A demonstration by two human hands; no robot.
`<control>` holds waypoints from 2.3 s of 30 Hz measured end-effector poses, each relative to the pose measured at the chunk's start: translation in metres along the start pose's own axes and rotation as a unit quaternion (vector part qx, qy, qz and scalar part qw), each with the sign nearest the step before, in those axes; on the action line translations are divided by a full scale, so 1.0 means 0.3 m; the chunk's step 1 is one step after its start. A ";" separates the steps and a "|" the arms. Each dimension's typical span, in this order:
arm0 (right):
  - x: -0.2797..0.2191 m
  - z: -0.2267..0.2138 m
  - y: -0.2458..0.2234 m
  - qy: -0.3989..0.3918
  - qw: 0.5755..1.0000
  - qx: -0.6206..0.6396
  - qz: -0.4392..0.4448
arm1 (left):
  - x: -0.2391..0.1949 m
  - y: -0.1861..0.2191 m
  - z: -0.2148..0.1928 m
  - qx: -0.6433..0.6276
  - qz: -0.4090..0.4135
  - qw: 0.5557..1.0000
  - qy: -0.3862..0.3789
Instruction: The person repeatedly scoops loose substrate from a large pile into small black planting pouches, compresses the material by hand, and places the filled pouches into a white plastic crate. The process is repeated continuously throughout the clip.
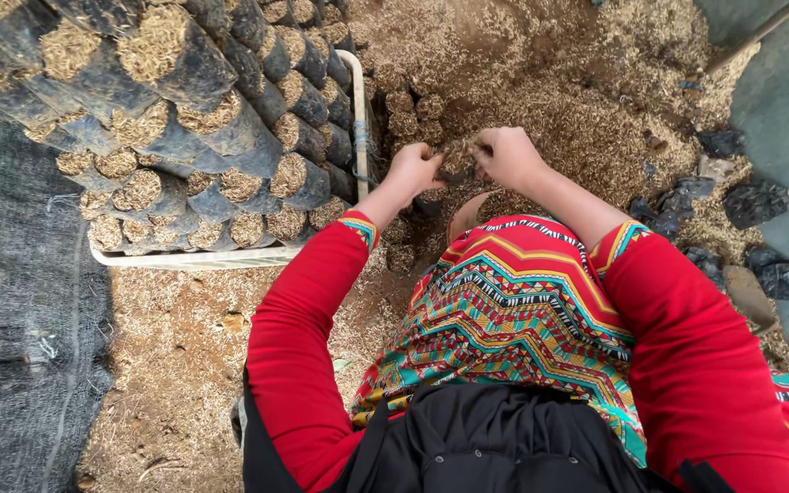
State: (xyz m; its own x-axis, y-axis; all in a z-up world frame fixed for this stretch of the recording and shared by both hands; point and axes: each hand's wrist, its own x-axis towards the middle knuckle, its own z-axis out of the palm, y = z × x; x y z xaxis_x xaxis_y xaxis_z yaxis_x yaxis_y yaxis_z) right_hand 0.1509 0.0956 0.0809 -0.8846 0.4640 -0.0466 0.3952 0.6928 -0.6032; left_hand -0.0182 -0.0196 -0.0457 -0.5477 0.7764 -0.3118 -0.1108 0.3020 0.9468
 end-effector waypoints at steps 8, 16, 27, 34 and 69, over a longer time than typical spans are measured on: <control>-0.134 -0.113 0.179 -0.159 0.974 -0.161 -0.014 | 0.025 -0.373 0.033 0.154 0.017 0.971 0.182; -0.513 -0.431 0.743 -0.302 0.901 -0.255 0.182 | 0.065 -0.570 0.024 0.137 -0.094 0.917 0.363; -0.802 -0.474 1.121 -0.223 0.913 -0.044 0.338 | 0.169 -0.559 -0.004 0.126 -0.120 0.900 0.400; -0.755 -0.389 1.182 -0.247 0.907 -0.133 0.315 | 0.146 -0.583 -0.040 -0.078 -0.208 0.926 0.305; -0.771 0.041 1.351 -0.305 0.855 -0.356 0.224 | 0.173 0.113 0.590 0.415 0.152 0.838 -0.320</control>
State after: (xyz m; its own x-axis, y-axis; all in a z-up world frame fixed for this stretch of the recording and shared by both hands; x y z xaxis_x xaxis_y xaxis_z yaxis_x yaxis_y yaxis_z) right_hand 0.5126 0.2622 -0.1625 -0.4847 0.5470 -0.6825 0.5860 0.7824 0.2109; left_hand 0.0966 0.1288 -0.0439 0.1400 0.9444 -0.2974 0.7141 0.1117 0.6911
